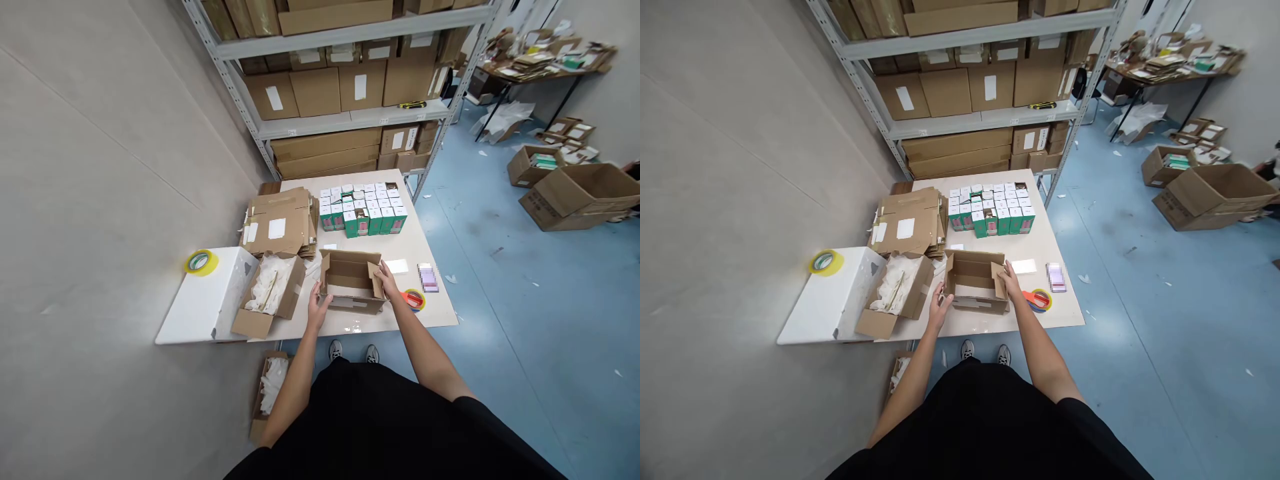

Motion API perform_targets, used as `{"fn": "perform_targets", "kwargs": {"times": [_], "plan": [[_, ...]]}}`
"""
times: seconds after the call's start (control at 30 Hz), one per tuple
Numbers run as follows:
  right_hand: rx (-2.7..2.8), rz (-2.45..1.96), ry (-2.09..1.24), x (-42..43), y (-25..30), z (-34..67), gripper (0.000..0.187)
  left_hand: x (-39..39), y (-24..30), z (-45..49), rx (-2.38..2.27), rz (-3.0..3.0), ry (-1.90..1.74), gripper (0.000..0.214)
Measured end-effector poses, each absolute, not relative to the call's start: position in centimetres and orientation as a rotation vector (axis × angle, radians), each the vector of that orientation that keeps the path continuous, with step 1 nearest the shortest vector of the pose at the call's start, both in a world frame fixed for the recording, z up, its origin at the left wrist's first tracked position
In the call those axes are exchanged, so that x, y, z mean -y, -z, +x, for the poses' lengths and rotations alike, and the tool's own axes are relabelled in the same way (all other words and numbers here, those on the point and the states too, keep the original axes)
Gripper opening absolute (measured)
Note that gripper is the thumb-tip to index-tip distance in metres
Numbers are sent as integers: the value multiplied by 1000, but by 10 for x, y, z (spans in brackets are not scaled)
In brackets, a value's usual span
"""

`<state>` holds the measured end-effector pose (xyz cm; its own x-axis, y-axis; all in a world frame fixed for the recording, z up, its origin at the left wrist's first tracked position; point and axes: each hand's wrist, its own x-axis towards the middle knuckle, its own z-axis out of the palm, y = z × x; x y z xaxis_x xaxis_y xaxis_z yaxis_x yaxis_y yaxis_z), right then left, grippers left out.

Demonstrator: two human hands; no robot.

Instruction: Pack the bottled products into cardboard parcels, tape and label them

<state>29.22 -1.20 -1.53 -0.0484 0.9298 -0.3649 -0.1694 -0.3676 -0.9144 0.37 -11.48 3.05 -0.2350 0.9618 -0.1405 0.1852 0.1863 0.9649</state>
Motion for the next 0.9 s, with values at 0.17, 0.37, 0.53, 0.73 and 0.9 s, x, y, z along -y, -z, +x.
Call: {"fn": "perform_targets", "kwargs": {"times": [0.17, 0.37, 0.53, 0.73, 0.9], "plan": [[938, -1523, -1425, 17, 30, 303, 96, 106, -23, -20, -1528, 1157, -1040, 54], [913, -1712, -1280, 15, 36, 295, 80, 95, -6, -28, -1502, 1250, -1017, 46], [852, -1633, -1326, 29, 29, 296, 65, 91, 4, -30, -1633, 1163, -1058, 57], [969, -1535, -1344, 64, 30, 298, 74, 80, 3, -43, -1689, 1288, -946, 93], [1112, -1593, -1178, 72, 46, 285, 83, 29, -23, -53, -1652, 1705, -689, 134]]}}
